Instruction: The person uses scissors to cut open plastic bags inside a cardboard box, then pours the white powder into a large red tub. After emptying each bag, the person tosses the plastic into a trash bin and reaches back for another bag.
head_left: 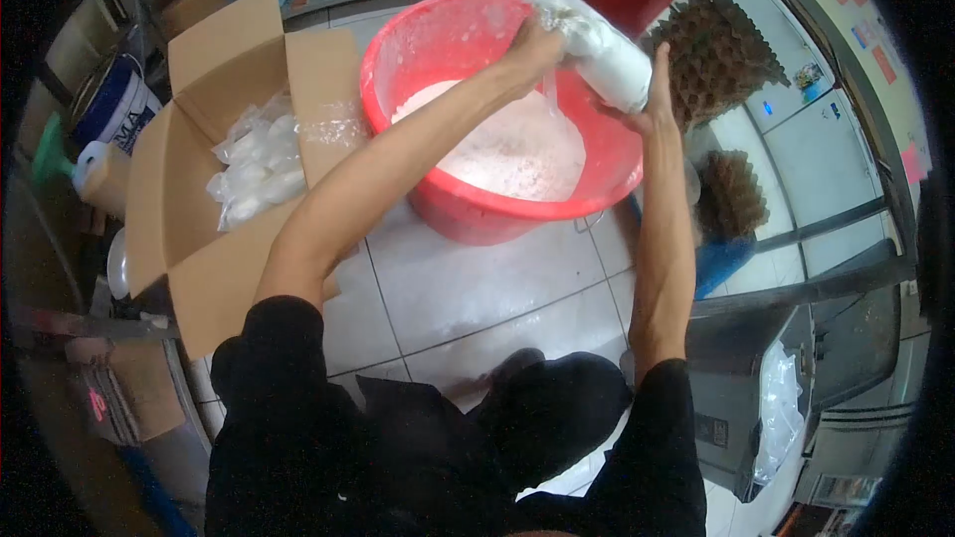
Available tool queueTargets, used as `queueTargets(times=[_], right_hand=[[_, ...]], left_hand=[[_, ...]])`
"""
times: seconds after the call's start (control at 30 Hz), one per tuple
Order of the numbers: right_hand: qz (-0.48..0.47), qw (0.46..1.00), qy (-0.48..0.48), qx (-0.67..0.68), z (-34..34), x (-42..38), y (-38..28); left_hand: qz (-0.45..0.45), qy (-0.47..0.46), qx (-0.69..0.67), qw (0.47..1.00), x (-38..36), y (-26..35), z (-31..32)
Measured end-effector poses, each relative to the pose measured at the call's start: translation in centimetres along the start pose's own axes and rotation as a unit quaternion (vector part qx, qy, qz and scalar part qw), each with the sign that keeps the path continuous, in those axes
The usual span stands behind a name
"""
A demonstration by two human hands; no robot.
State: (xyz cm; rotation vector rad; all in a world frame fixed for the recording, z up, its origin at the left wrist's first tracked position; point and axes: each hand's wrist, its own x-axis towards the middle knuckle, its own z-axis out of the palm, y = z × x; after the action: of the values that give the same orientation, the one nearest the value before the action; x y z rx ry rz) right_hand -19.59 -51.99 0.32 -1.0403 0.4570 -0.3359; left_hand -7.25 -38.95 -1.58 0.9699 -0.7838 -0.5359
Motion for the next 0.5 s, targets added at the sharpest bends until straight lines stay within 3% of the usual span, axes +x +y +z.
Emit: queueTargets(times=[0.07, 0.1, 0.17, 0.23, 0.27, 0.33, 0.37, 0.4, 0.47, 0.5], right_hand=[[0.021, 1.000, -0.007, -0.012, -0.3, 1.3, 0.6], [-0.032, 0.999, -0.035, 0.007, -0.5, 2.2, 1.6], [-0.100, 0.994, -0.002, 0.033, -0.4, 2.4, 2.5], [-0.155, 0.987, 0.025, 0.036, -1.0, 2.7, 2.9], [-0.172, 0.983, 0.047, -0.054, -2.0, 3.4, 2.1], [-0.207, 0.948, 0.086, -0.226, -3.2, 4.6, 0.9], [-0.253, 0.911, 0.180, -0.270, -1.7, 4.2, 0.9], [-0.313, 0.846, 0.156, -0.402, -1.1, 4.4, 0.5], [-0.406, 0.652, 0.098, -0.633, 0.1, 4.6, -0.2], [-0.343, 0.647, 0.071, -0.677, 1.8, 4.3, -0.7]], left_hand=[[0.043, -0.022, 0.017, 0.999, 0.1, -0.4, 0.6], [0.035, -0.006, -0.012, 0.999, 0.1, -0.4, 0.7], [0.019, 0.035, -0.071, 0.997, -0.5, -0.6, 0.4], [-0.050, 0.053, -0.068, 0.995, 0.6, -3.4, -3.5], [-0.085, 0.057, -0.067, 0.992, 0.6, -4.6, -5.2], [-0.226, 0.212, -0.048, 0.950, -2.1, -2.1, -6.9], [-0.233, 0.220, 0.007, 0.947, -2.8, -2.1, -8.4], [-0.239, 0.229, 0.061, 0.942, -3.3, -2.0, -9.6], [-0.211, 0.214, 0.170, 0.939, -3.7, -1.6, -11.1], [-0.197, 0.205, 0.222, 0.933, -3.7, -1.5, -11.5]])
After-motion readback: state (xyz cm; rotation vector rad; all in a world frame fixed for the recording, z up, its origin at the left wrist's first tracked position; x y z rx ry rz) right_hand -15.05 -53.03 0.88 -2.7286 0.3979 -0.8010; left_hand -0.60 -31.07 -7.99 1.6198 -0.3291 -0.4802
